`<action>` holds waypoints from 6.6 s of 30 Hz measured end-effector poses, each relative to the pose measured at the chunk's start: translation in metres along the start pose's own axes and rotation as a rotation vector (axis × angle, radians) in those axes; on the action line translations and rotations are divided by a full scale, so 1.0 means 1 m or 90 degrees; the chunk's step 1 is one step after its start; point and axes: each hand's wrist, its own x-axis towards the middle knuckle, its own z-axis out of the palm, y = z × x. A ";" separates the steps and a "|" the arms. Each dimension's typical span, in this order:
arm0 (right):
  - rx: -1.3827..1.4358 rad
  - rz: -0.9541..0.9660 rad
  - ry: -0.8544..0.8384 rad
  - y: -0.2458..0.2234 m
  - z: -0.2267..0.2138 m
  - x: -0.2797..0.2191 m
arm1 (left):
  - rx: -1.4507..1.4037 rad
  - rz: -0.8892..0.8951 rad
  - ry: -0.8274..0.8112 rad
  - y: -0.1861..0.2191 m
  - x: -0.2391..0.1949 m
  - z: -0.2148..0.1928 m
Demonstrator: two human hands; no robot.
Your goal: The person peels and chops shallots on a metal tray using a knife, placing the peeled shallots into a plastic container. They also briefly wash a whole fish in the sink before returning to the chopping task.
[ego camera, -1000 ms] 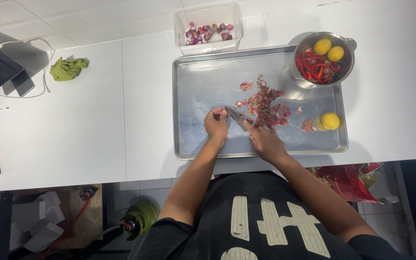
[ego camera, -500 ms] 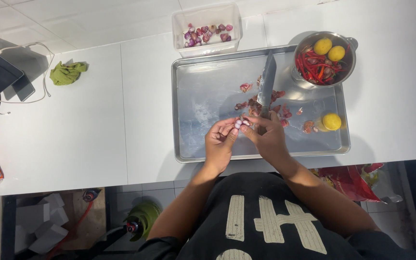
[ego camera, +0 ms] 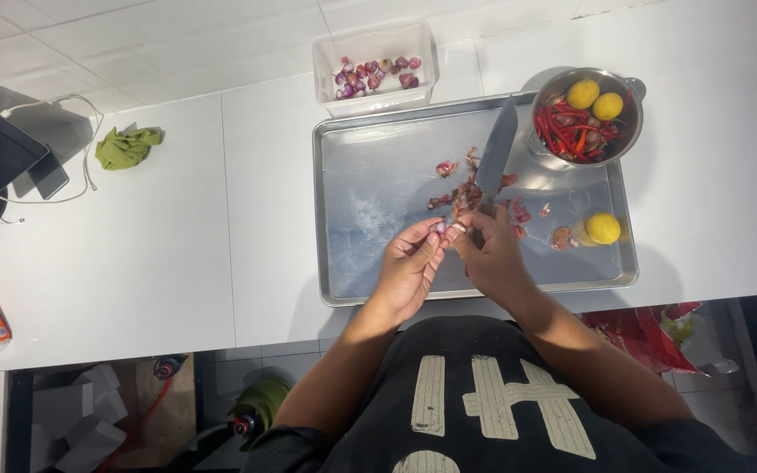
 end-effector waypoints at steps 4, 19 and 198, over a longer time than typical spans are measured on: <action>-0.011 -0.012 -0.017 0.014 -0.006 0.002 | -0.097 -0.070 -0.026 -0.004 0.001 -0.005; -0.026 -0.054 0.022 0.002 -0.012 0.000 | 0.051 0.054 -0.036 0.013 -0.007 0.013; -0.703 0.012 -0.454 0.104 0.012 0.040 | 0.914 0.615 0.145 -0.058 0.086 -0.163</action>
